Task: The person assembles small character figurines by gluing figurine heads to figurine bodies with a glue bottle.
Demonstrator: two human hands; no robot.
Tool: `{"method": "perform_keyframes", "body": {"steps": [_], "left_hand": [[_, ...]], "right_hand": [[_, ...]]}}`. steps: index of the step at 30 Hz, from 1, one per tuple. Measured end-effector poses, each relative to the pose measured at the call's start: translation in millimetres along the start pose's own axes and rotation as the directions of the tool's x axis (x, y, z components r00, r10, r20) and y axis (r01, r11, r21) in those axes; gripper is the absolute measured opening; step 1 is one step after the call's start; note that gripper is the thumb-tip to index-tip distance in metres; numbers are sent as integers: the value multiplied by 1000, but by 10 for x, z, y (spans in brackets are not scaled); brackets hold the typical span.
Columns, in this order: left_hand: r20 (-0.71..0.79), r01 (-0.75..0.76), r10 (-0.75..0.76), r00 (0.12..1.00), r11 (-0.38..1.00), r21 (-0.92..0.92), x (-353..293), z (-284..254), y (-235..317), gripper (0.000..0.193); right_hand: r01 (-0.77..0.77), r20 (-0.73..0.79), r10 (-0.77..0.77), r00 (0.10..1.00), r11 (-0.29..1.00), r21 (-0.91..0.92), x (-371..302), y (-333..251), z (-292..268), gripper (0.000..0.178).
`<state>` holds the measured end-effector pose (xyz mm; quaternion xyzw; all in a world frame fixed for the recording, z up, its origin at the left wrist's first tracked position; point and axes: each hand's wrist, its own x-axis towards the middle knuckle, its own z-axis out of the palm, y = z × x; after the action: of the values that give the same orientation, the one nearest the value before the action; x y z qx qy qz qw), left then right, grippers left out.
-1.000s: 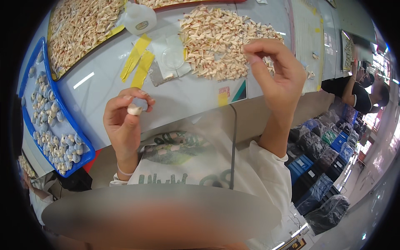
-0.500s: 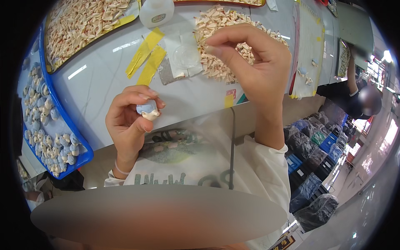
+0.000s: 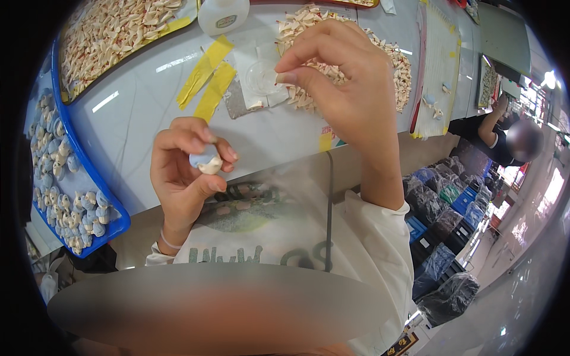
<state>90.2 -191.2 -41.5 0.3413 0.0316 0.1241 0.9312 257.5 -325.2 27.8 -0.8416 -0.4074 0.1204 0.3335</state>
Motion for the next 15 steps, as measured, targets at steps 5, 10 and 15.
{"method": "perform_keyframes", "body": {"steps": [5,10,15], "left_hand": [[48,-76,67,997,974,213,10,-75,-23,32],[44,-24,14,999,970,243,26,-37,-2,34],[-42,26,-29,999,998,-62,8,-25,2,35]], "right_hand": [[43,-50,-51,997,988,-150,20,-29,73,12],[55,-2,-56,998,985,-166,5,-31,70,15],[44,-119,-43,992,999,6,-8,-76,94,11]]}}
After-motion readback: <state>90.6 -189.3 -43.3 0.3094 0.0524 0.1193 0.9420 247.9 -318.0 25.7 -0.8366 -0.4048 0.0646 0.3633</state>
